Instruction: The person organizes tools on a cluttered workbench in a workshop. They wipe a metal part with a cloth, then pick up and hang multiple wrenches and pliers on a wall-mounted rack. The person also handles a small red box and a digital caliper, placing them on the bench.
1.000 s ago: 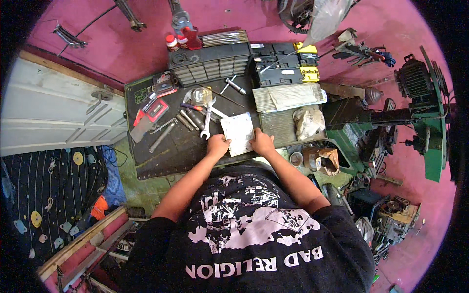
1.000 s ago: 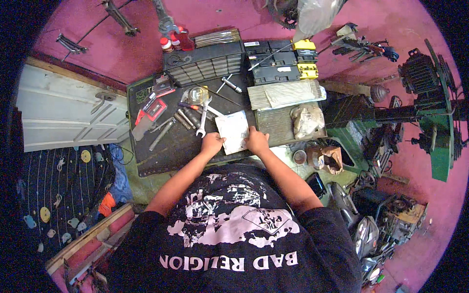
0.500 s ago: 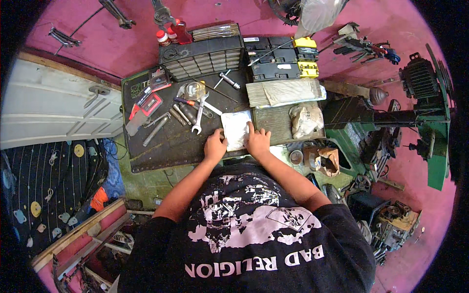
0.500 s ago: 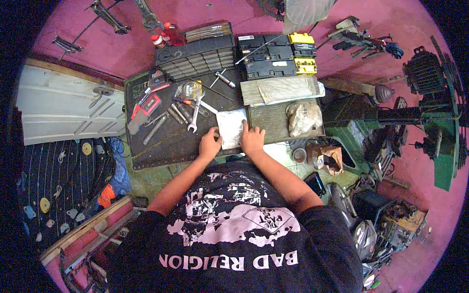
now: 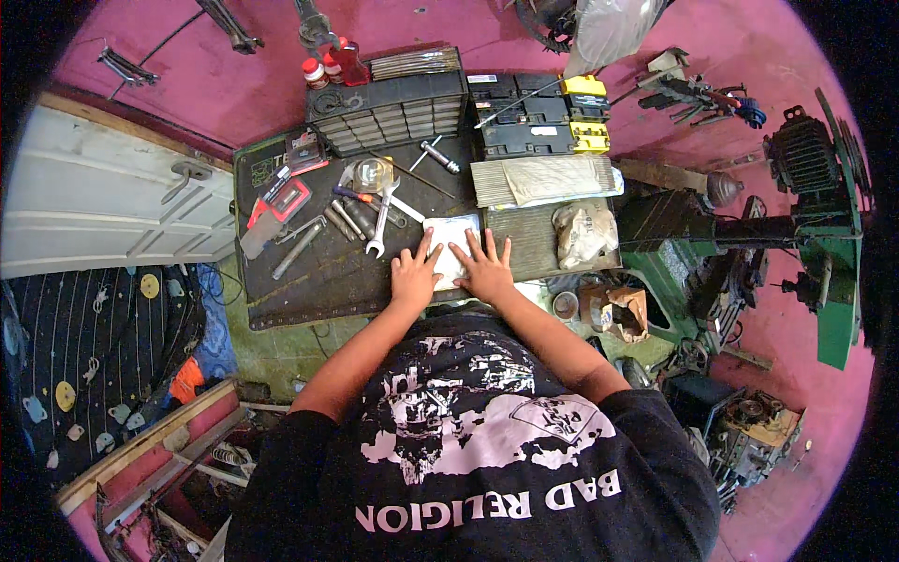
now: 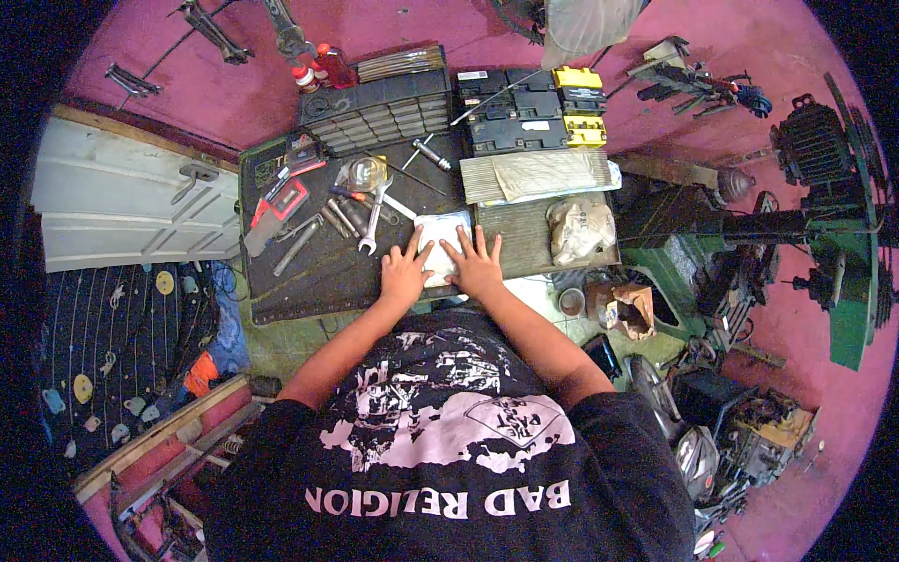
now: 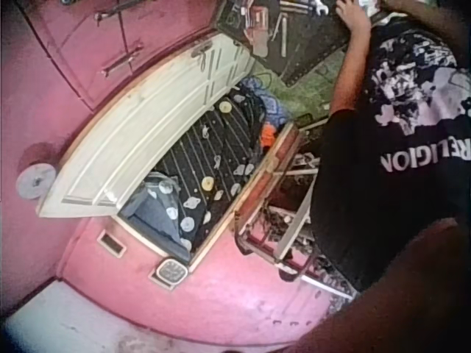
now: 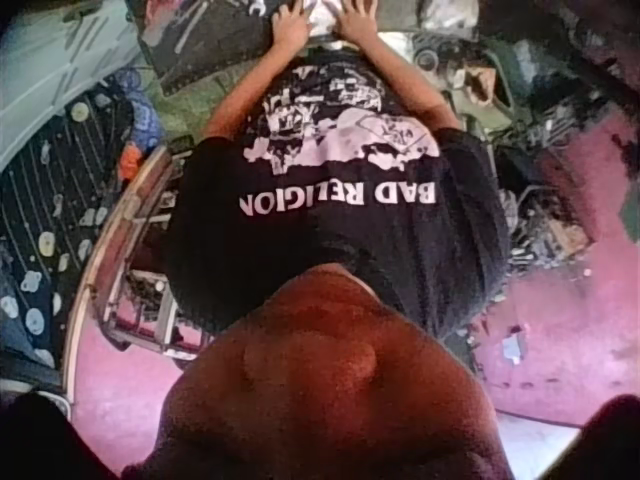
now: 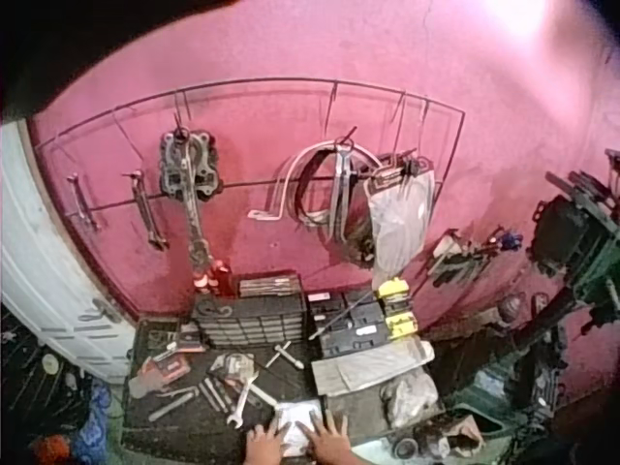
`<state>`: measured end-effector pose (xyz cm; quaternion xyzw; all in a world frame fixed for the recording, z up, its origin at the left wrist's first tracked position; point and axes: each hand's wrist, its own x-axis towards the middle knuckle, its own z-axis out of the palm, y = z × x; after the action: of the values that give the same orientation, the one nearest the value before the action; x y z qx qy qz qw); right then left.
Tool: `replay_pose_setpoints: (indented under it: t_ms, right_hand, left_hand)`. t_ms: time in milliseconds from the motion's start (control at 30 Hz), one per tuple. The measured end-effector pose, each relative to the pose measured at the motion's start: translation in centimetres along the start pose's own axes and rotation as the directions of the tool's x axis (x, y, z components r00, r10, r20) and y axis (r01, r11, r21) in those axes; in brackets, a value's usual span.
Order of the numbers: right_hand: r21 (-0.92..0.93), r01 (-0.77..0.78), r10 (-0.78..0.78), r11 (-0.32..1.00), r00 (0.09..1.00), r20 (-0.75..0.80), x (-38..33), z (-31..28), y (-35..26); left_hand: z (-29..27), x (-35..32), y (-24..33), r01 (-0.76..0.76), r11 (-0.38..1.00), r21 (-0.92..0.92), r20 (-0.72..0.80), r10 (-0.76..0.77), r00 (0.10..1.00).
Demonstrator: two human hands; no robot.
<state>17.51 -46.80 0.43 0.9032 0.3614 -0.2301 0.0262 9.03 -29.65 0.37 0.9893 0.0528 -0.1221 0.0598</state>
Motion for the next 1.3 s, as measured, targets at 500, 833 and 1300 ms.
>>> replay_pose_setpoints:
  t_ms: [500,833,1300]
  right_hand:
    - [-0.125,-0.033,0.044,0.992,0.996,0.082,0.6,0.6,-0.7]
    - [-0.181,-0.037,0.06,0.983,0.99,0.124,0.9,0.5,-1.2]
    - [-0.167,-0.025,0.046,0.986,0.991,0.123,0.7,0.7,-1.1]
  left_hand:
    - [1.9,1.3,-0.1,-0.017,1.0,0.026,0.14,0.014,0.99]
    - [1.6,0.8,-0.2,-0.049,0.998,-0.031,0.088,0.051,0.995]
    - [2.0,-0.9,0.4,-0.023,0.99,-0.141,0.114,0.04,0.993]
